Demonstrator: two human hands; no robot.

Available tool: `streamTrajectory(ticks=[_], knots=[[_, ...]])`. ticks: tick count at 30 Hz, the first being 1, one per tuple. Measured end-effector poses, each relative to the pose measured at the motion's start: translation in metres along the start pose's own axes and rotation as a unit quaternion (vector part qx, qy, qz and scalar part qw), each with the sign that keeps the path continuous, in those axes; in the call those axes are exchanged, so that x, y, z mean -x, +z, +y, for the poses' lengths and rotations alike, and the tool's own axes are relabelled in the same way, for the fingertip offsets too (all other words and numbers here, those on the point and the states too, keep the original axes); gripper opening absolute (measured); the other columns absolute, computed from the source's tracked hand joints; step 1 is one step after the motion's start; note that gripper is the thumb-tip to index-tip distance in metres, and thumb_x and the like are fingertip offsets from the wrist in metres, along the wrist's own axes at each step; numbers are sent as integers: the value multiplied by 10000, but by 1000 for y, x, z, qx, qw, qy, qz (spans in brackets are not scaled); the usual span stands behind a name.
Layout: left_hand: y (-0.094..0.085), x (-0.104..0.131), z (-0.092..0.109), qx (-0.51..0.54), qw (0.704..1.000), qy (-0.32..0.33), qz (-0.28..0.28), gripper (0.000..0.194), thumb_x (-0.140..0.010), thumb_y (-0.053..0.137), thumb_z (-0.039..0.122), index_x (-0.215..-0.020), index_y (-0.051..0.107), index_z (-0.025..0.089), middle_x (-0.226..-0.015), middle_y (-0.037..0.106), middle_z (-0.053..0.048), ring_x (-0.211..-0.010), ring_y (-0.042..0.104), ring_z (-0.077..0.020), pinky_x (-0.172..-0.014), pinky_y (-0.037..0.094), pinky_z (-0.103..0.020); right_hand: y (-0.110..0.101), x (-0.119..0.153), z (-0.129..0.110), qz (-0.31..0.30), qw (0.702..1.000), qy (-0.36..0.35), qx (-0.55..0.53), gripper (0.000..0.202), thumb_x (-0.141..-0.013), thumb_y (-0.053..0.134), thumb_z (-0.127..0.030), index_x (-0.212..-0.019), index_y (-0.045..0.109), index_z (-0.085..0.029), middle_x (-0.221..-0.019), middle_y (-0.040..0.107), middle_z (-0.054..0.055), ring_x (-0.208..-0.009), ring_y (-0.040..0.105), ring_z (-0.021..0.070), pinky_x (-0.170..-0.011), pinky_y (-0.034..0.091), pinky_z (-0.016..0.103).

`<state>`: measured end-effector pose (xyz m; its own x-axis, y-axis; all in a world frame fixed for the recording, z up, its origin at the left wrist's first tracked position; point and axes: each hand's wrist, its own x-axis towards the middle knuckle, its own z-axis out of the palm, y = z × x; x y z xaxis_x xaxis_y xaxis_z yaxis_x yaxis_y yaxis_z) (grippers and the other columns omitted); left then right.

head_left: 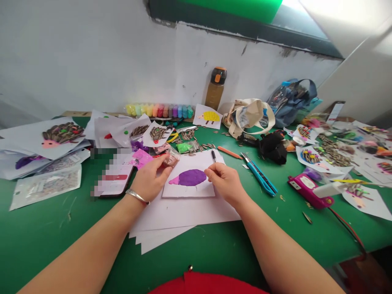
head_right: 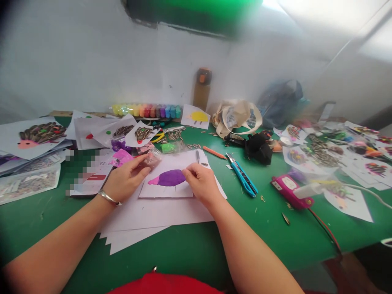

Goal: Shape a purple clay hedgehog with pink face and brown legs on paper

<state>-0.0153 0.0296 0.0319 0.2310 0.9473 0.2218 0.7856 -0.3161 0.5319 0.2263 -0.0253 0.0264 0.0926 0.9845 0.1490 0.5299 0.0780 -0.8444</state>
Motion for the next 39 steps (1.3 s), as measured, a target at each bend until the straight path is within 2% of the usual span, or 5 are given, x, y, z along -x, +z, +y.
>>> streamTrajectory(ticks=[4,12,18,27,39], knots=[[0,-1,0,9,1000,4,-5,551,-867,476,442,-1335,573,170,-1278,663,-64,-1105,653,-253,-1028,473,-388,2,0,2,-2,1000,-6,-6,214,-871,563,-369,-741,633,-213,-646,597,-33,-622,531,126,-618,410,246],[-1,0,0,-14,1000,21,12,538,-871,461,446,-1311,597,167,-1295,654,-68,-1137,637,-261,-1018,483,-386,8,-1,8,1,998,-8,-61,273,-873,507,-280,-1074,680,-215,-893,730,20,-778,685,158,-785,504,291],[-2,1,-1,-27,999,36,17,515,-887,464,445,-1312,594,186,-1292,656,-58,-1140,634,-262,-1005,493,-391,3,5,-6,-17,1000,-18,-6,190,-889,545,-342,-839,690,-231,-643,637,-33,-627,608,131,-640,455,237],[-1,2,-2,-37,998,50,23,510,-902,449,443,-1314,585,176,-1287,656,-69,-1142,629,-267,-1001,494,-404,4,7,-7,-26,999,-21,-11,146,-881,536,-263,-875,678,-233,-703,661,-36,-674,631,126,-672,445,223],[0,3,-1,-31,997,58,26,484,-899,453,412,-1289,593,162,-1289,657,-77,-1152,623,-260,-1022,473,-392,4,8,-7,-44,999,3,17,259,-897,542,-395,-725,636,-225,-632,637,-27,-559,573,121,-572,423,227]])
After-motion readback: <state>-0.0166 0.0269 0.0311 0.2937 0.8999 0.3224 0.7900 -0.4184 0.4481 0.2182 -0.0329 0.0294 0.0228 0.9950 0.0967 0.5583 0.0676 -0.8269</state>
